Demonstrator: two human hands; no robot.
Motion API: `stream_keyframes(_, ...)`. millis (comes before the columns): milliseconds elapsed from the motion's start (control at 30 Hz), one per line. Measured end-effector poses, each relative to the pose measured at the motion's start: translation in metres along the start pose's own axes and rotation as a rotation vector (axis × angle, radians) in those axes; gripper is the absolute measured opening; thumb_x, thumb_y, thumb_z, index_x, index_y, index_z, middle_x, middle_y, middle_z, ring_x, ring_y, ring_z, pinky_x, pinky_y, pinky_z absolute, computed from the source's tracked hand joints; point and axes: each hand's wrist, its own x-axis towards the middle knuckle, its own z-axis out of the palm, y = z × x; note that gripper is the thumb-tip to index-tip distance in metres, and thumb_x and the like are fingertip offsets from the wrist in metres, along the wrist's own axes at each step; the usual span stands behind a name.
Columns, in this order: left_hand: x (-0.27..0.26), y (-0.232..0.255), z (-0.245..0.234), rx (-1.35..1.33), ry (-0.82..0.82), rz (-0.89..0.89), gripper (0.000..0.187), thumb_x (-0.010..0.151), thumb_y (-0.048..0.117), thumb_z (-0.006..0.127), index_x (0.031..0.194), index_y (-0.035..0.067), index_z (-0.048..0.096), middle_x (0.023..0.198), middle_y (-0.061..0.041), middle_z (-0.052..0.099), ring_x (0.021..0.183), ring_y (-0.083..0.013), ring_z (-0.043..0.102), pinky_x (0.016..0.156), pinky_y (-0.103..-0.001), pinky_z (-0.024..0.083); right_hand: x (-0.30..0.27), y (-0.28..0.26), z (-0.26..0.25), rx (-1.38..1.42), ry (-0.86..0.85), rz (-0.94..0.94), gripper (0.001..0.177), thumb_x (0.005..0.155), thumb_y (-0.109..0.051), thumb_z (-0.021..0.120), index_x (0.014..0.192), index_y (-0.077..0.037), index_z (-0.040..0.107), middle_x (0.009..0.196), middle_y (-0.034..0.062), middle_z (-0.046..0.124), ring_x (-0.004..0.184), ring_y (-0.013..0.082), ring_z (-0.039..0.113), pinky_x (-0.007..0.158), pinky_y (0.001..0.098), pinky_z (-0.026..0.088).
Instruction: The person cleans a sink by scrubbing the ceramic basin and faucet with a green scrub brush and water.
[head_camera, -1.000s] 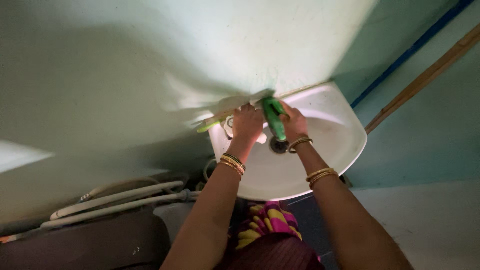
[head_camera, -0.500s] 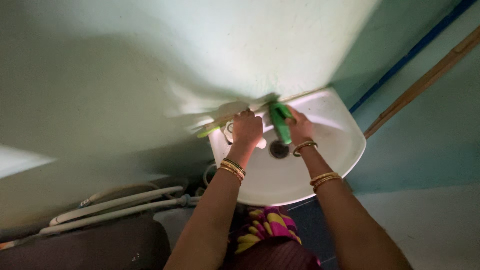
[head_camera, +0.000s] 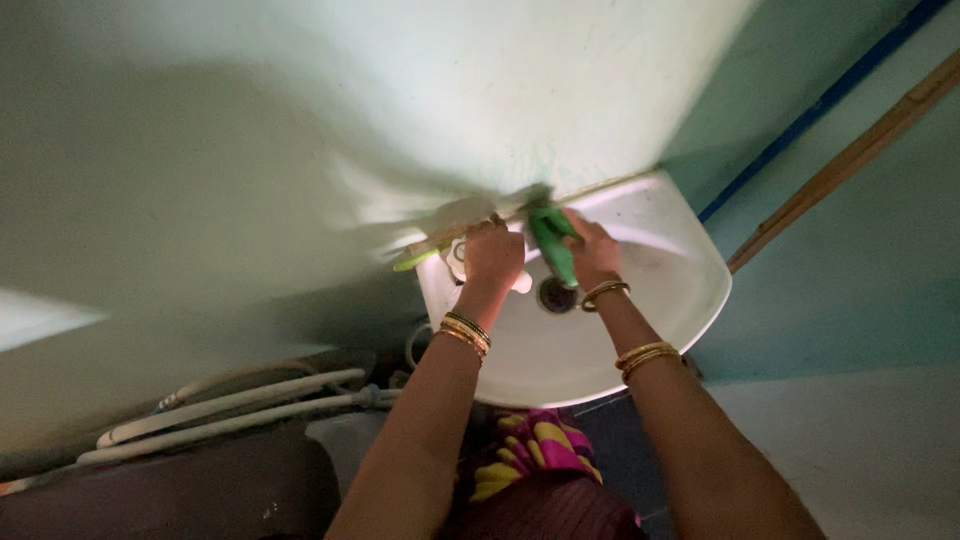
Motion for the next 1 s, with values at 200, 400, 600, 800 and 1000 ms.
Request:
stream_keyframes(200, -0.003, 0.000, -0.013, -0.058, -0.122, -0.023, 0.022, 0.094, 0.021, 0.059, 0.097, 0.015, 0.080, 0.108, -0.007, 0.075, 0.107, -0.0253, 0.069, 0.090, -0.045, 0.052, -0.005, -0.002, 0.018, 0.138, 0.050, -0.461, 0.059, 0.085, -0.002, 0.070, 0.140, -0.023, 0.063, 0.119, 0.0175, 0.071, 0.107, 0.0340, 0.068, 0.094, 0.0437, 0.054)
stream_keyframes(400, -0.002, -0.001, -0.012, -0.038, -0.101, 0.002, 0.018, 0.089, 0.020, 0.063, 0.091, 0.014, 0.081, 0.115, -0.009, 0.073, 0.106, -0.0254, 0.069, 0.089, -0.045, 0.053, 0.006, 0.004, -0.003, 0.035, 0.162, -0.074, 0.051, 0.091, -0.008, 0.067, 0.140, -0.024, 0.064, 0.104, 0.0203, 0.067, 0.095, 0.0354, 0.066, 0.089, 0.0459, 0.055)
stream_keyframes(600, -0.002, -0.001, -0.007, -0.028, -0.025, 0.008, 0.017, 0.085, 0.020, 0.066, 0.091, 0.016, 0.081, 0.116, -0.011, 0.072, 0.104, -0.0291, 0.070, 0.087, -0.045, 0.055, -0.008, -0.010, 0.007, 0.059, 0.015, -0.112, 0.050, 0.096, -0.014, 0.065, 0.144, -0.025, 0.061, 0.099, 0.0186, 0.067, 0.091, 0.0352, 0.066, 0.086, 0.0467, 0.054)
stream_keyframes(800, -0.002, -0.002, -0.005, -0.005, 0.004, 0.028, 0.018, 0.089, 0.020, 0.064, 0.092, 0.015, 0.081, 0.111, -0.010, 0.074, 0.099, -0.0256, 0.072, 0.081, -0.041, 0.056, -0.006, -0.006, 0.011, -0.078, 0.057, -0.266, 0.045, 0.098, -0.018, 0.066, 0.142, -0.025, 0.062, 0.102, 0.0180, 0.066, 0.095, 0.0352, 0.065, 0.085, 0.0464, 0.054)
stream_keyframes(1000, -0.005, -0.001, -0.022, 0.008, -0.128, 0.030, 0.020, 0.087, 0.024, 0.064, 0.095, 0.015, 0.080, 0.114, -0.009, 0.072, 0.106, -0.0256, 0.068, 0.086, -0.043, 0.053, 0.026, -0.004, -0.019, -0.214, 0.009, 0.244, 0.045, 0.104, -0.022, 0.057, 0.146, -0.036, 0.058, 0.111, 0.0193, 0.066, 0.093, 0.0316, 0.068, 0.083, 0.0445, 0.060)
